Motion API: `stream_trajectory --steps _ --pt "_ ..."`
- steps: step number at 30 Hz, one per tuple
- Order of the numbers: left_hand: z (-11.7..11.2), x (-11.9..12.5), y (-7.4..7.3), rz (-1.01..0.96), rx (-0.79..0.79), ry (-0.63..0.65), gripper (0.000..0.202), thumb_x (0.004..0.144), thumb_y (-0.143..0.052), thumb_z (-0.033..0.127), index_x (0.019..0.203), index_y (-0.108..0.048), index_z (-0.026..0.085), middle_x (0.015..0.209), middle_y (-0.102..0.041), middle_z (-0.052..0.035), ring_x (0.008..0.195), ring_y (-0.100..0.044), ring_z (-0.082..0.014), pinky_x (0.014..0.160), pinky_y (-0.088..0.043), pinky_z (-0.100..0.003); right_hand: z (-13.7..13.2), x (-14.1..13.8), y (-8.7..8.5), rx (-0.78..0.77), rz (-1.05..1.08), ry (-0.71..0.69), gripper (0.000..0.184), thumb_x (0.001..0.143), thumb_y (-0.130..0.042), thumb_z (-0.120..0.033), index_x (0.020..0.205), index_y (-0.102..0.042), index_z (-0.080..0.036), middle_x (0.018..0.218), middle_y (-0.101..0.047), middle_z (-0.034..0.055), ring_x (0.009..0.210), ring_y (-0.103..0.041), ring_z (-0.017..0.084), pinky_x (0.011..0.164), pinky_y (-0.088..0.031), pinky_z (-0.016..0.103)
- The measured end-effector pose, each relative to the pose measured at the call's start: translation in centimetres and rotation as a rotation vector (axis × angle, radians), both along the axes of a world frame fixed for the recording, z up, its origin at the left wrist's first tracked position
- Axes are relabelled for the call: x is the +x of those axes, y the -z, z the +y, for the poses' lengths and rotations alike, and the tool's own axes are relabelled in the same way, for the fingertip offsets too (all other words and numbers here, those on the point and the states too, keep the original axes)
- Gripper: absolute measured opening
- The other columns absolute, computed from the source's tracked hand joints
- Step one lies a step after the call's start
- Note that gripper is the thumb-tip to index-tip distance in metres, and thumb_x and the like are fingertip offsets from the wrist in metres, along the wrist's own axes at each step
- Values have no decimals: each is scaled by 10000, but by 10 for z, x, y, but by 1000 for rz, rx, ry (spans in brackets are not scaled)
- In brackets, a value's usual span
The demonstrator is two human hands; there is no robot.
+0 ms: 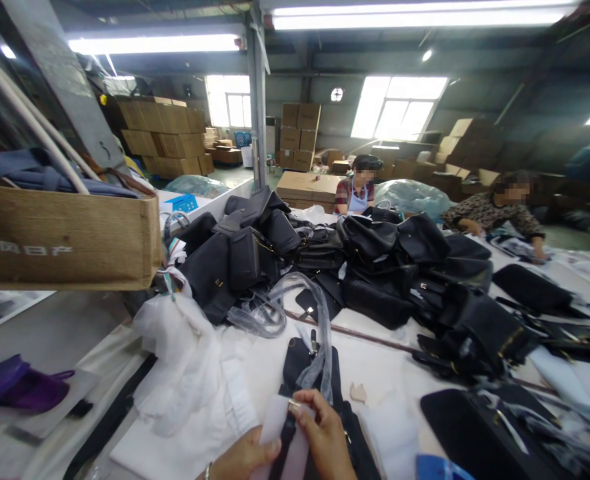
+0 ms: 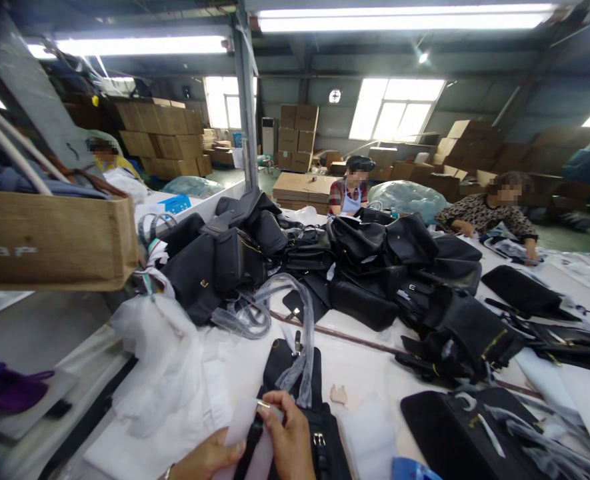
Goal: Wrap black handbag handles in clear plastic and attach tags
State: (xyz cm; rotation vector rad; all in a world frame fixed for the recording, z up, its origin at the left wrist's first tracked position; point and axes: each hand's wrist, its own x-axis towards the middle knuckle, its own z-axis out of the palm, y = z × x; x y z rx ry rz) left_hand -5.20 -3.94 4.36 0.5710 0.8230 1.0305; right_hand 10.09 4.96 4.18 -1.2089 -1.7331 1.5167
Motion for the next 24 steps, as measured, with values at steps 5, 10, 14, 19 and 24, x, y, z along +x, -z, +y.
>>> stream_trajectory --steps 5,10,14,19,24 --pt "11 11 -14 -40 -16 -173 490 752 -691 499 1072 -687 128 920 -734 -115 910 -667 -288 879 -485 -420 0 -2 -5 45 -5 17 209 833 -583 -382 919 -655 -205 863 -706 16 751 -623 189 674 -448 240" --pt "20 24 -4 174 -7 -246 511 784 -650 514 1108 -658 119 986 -721 -101 961 -642 -262 912 -462 -376 -3 -3 -6 114 1 77 236 820 -606 -429 912 -676 -224 944 -714 40 904 -645 228 815 -470 268" --pt "19 26 1 268 -39 -291 554 777 -613 579 1093 -657 126 829 -718 -71 812 -642 -223 779 -499 -322 2 9 9 -147 175 52 443 821 -572 -552 1101 -636 -214 924 -709 73 785 -652 223 665 -515 293" --pt "17 26 12 216 -135 -254 619 706 -602 687 980 -654 134 628 -633 -16 533 -551 -139 526 -446 -248 7 23 32 -285 257 -2 565 763 -616 -618 1129 -649 -189 916 -698 86 752 -627 211 618 -502 293" --pt "20 29 20 263 -94 -212 666 668 -548 767 824 -624 124 541 -565 10 418 -480 -95 426 -350 -209 4 11 20 -281 317 -204 530 754 -622 -617 1061 -689 -190 829 -694 58 767 -621 225 722 -492 334"
